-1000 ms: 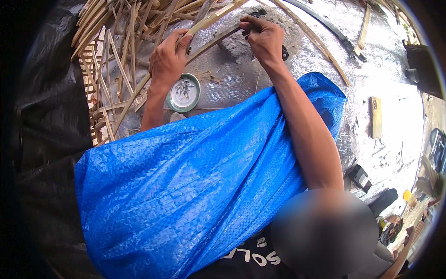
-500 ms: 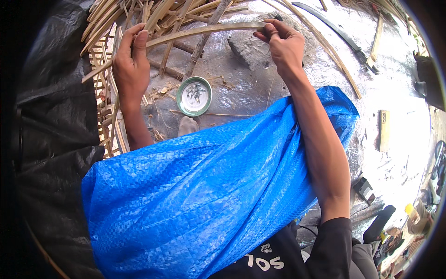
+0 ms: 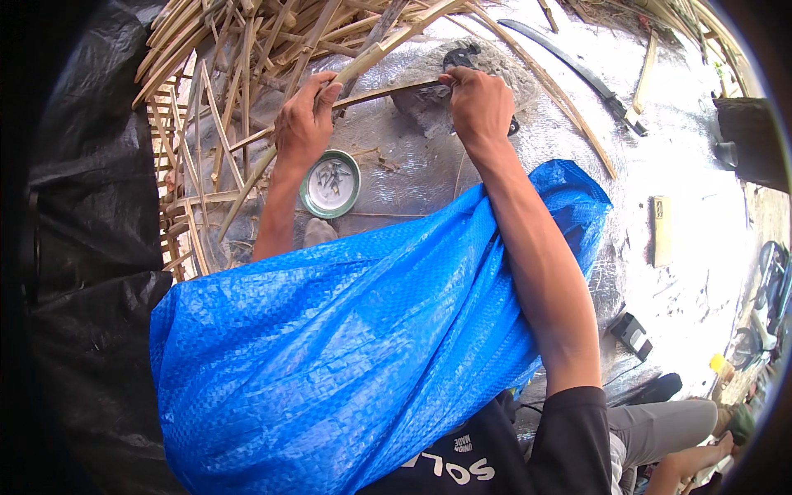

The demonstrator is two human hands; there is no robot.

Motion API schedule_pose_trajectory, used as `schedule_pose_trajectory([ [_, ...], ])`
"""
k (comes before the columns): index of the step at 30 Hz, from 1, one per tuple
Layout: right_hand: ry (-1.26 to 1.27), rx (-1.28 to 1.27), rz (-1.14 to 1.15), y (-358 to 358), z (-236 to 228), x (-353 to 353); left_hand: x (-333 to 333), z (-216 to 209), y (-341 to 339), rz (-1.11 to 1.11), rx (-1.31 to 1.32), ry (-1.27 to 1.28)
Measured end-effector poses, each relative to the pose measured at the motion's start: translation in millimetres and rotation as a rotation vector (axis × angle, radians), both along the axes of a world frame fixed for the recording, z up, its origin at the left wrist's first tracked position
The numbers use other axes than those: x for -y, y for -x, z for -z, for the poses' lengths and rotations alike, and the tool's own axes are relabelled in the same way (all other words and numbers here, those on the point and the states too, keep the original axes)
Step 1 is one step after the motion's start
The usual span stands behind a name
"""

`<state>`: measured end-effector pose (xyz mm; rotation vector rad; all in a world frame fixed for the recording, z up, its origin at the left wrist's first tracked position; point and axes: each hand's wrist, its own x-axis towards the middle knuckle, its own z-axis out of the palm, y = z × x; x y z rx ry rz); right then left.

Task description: The person uses pliers to tighten wire around bamboo poles, trims bamboo strips, and positions bamboo pieces within a larger wooden and bamboo frame.

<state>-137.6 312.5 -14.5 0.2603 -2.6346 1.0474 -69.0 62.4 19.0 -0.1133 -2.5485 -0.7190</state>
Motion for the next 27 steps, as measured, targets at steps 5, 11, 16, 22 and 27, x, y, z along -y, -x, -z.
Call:
schedule_pose_trajectory([
  [5,-0.156,-0.104,0.014,-2,-3,-8,-18,14,21,0.089,0.075,0.034],
  [11,-0.367,-0.188,-0.04,-3,-6,-15,-32,34,40,0.193,0.109,0.032],
  [16,-0.356,-0.218,-0.037,-6,-1,-16,-39,39,46,0.194,0.148,0.141],
  [22,-0.144,-0.157,0.157,4,3,-18,-42,38,54,0.208,0.155,0.165],
  [27,-0.074,-0.038,0.047,-4,-3,-17,-36,39,49,0.213,0.122,0.232],
])
